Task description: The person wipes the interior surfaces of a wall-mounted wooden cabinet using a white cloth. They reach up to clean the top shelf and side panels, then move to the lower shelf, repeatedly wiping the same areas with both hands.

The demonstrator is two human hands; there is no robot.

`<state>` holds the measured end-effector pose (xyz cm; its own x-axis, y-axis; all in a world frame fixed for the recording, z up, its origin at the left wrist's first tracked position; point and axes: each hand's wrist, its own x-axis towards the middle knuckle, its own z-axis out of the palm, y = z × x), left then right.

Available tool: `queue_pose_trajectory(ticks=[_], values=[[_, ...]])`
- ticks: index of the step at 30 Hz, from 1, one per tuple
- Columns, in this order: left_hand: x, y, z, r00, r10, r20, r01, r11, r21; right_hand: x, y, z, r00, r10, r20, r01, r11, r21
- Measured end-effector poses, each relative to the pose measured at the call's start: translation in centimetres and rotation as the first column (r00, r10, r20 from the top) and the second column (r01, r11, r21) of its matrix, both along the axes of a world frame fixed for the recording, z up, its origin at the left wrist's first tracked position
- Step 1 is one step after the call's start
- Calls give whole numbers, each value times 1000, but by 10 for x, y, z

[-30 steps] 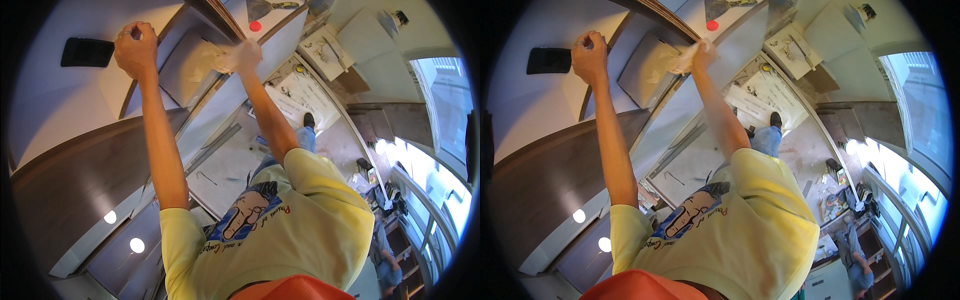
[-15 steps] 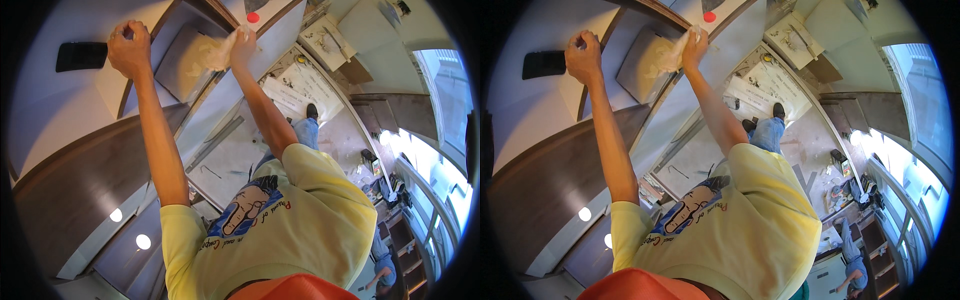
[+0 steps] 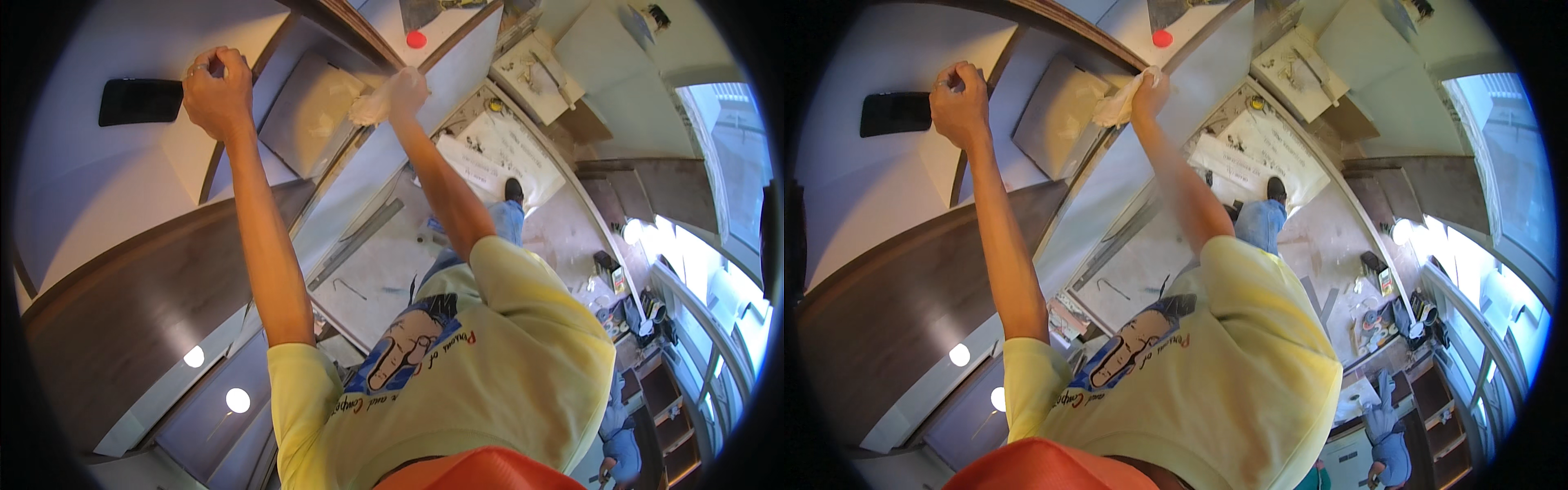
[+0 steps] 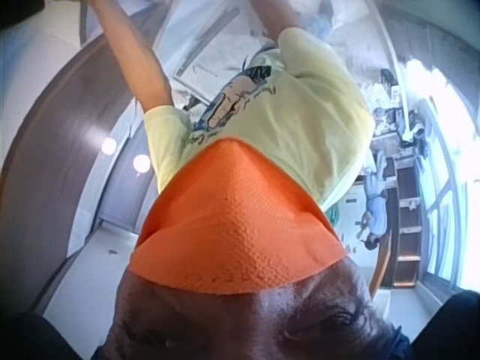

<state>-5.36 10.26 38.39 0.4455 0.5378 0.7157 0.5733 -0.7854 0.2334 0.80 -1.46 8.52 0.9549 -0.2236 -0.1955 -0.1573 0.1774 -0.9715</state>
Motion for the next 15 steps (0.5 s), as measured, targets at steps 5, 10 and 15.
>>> queue_pose_trajectory(ticks=[5,10,15], values=[[1,-3,0,996,70,-54,-69,997,23,5,-2,-9,990,109,85,-113,992,48],[-2,-3,0,1000,17,-7,-17,999,35,-2,-1,-7,999,8,50,-4,997,-75],[-4,-5,2,998,61,-34,-61,998,-4,-14,-13,11,992,18,126,-17,1000,-10]])
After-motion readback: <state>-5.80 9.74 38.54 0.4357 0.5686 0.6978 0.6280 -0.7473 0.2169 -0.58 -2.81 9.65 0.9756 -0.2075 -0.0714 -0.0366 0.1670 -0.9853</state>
